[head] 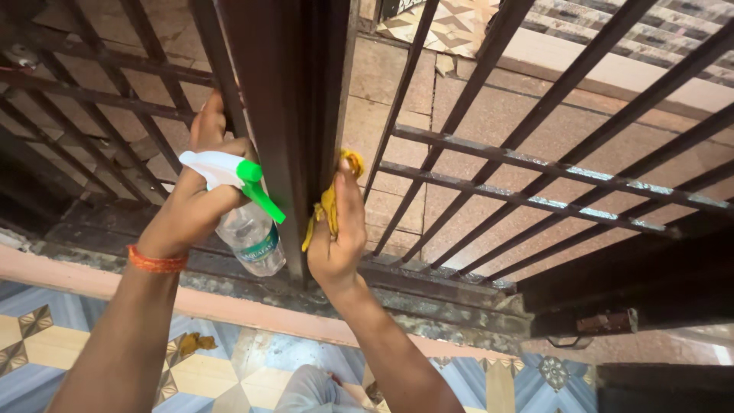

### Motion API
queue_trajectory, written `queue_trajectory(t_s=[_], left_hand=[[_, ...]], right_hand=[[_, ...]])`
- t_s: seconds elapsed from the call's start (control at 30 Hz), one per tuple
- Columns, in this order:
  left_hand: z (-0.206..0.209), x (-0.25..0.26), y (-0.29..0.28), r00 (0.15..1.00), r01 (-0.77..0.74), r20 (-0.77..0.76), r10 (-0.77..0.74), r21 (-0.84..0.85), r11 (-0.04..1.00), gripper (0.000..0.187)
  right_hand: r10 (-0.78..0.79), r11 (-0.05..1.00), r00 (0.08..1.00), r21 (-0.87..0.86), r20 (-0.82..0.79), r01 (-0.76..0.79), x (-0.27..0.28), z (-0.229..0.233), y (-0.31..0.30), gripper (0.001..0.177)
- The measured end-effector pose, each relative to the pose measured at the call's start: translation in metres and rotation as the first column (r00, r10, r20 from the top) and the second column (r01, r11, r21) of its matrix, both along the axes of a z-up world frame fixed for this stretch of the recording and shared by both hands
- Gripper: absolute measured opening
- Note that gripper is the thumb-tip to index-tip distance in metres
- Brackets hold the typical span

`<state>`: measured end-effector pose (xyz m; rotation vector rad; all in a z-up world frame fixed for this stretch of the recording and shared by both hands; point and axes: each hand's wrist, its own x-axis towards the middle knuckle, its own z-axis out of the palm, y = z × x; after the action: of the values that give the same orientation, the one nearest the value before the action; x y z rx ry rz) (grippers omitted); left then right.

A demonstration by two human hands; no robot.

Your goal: The person cleans a metal gate by spraying a liquid from a bottle and wiping the vertical bars with a yellow cloth.

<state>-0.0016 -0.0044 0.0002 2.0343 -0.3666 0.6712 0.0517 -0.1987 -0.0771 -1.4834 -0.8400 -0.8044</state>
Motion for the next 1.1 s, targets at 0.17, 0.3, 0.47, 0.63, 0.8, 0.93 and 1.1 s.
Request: queue_trajectory(t_s=[0.17, 0.3, 0.47, 0.63, 0.8, 0.93, 1.1], left_hand=[[0.007, -0.003, -0.006, 1.0, 0.01, 0.01, -0.009, -0.051, 0.999, 0.018], [0.015, -0.004, -0.011, 0.996, 0.016, 0.083, -0.013, -0.027, 1.0, 0.011], [0.017, -0.002, -0.013, 0.992, 0.001, 0.128, -0.005, 0.03, 1.0, 0.011], [0.017, -0.004, -0.013, 0.994, -0.025, 0.108, 0.023, 0.021, 0.999, 0.015], [0.018, -0.004, -0.014, 0.994, -0.011, 0.111, 0.012, -0.007, 1.0, 0.018], [0.018, -0.003, -0.014, 0.993, -0.033, 0.117, 0.03, 0.031, 0.999, 0.019], [0.014, -0.002, -0.012, 0.992, -0.02, 0.123, 0.016, 0.025, 0.999, 0.017]], right_hand=[[0.048, 0.982, 0.989, -0.172, -0.143, -0.073, -0.018, 0.006, -0.032, 0.048], [0.053, 0.997, 0.981, -0.059, 0.189, -0.043, -0.011, 0.066, -0.058, 0.05], [-0.201, 0.976, 0.912, -0.009, 0.358, 0.219, 0.048, 0.146, -0.051, 0.058], [-0.222, 0.958, 0.917, -0.102, 0.331, 0.269, 0.074, 0.172, -0.027, 0.062], [-0.303, 0.941, 0.898, -0.046, 0.32, 0.334, 0.062, 0.17, -0.021, 0.064], [-0.345, 0.922, 0.89, -0.069, 0.298, 0.381, 0.058, 0.172, -0.022, 0.065], [-0.335, 0.922, 0.9, -0.099, 0.278, 0.373, 0.055, 0.163, -0.026, 0.06]])
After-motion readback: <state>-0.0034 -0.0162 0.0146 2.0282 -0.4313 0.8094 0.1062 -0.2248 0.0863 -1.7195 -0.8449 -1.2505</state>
